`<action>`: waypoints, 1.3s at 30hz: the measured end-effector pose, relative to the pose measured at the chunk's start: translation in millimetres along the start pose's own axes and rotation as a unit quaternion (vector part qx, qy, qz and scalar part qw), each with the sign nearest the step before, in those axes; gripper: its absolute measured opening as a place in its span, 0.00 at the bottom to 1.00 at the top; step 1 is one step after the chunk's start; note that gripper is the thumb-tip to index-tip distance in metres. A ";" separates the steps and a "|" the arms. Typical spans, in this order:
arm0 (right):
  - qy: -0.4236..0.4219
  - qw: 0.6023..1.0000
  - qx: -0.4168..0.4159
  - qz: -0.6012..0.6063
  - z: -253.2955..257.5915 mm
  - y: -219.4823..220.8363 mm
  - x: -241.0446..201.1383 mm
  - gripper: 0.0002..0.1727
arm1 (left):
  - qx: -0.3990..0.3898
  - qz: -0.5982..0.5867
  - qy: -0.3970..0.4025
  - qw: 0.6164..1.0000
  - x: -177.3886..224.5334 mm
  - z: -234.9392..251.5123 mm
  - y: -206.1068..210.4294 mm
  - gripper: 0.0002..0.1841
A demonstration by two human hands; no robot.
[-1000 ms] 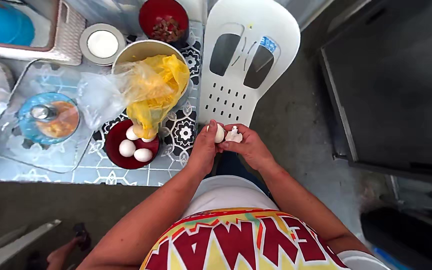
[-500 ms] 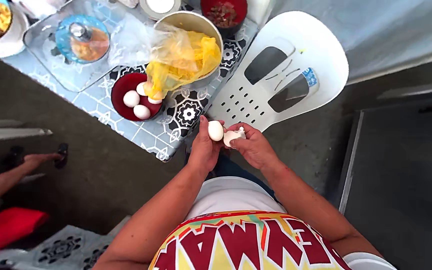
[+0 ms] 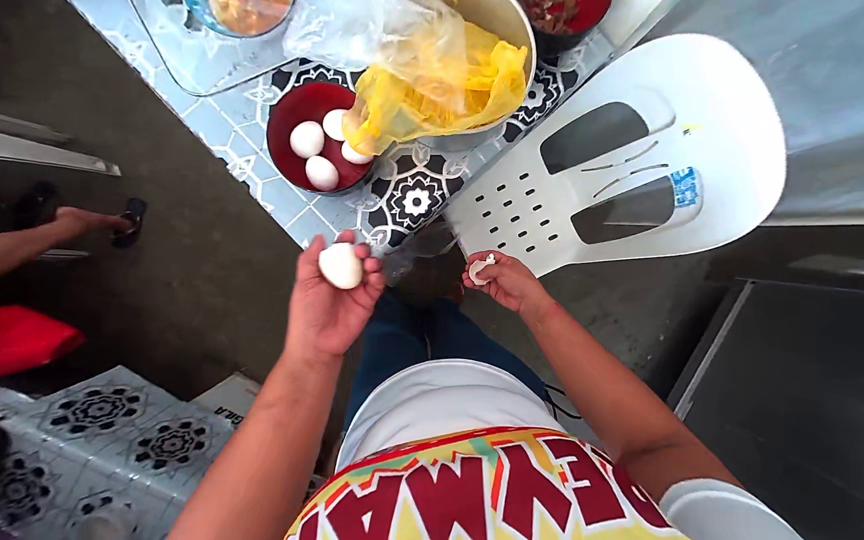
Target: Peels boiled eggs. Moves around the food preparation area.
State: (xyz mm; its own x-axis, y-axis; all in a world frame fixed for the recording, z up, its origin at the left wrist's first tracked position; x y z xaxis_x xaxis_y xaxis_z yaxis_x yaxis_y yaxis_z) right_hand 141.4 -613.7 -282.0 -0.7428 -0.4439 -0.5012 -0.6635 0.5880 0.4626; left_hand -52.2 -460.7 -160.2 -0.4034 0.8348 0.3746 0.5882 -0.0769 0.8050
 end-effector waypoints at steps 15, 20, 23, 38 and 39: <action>0.130 0.960 0.110 -0.224 228.5 -10.7 114.5 0.31 | -0.004 0.181 0.063 0.981 62.2 -29.0 -49.1 0.36; 0.071 0.862 0.064 -0.499 211.3 2.2 74.9 0.28 | -0.099 0.254 0.072 0.959 89.1 -17.3 -31.9 0.37; 0.019 0.891 0.115 -0.439 167.0 -7.1 36.4 0.22 | -0.137 0.292 0.071 0.944 114.7 -3.9 -23.9 0.39; -0.441 0.794 -0.034 -0.416 0.5 424.5 -118.4 0.29 | -0.380 0.443 -0.077 0.808 267.1 38.6 5.9 0.49; -0.440 0.798 -0.036 -0.409 9.2 434.1 -119.0 0.28 | -0.383 0.453 -0.078 0.802 274.5 42.4 7.1 0.49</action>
State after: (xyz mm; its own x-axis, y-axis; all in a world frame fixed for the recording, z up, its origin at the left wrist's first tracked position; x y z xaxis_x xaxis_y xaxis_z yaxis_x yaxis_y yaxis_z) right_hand -57.4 -299.4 -28.2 0.2717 0.0067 -0.9623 -0.9217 0.2895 -0.2583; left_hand -129.1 -208.9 -71.2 0.0741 0.3019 0.9504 -0.0359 -0.9516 0.3051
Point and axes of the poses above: each hand's wrist, its own z-axis towards the middle knuckle, its own y-axis out of the palm, x = y × z, the point moved 9 cm from there along z, towards the middle knuckle, and after that the axes turned 11 degrees about -x, right-handed, at the moved point
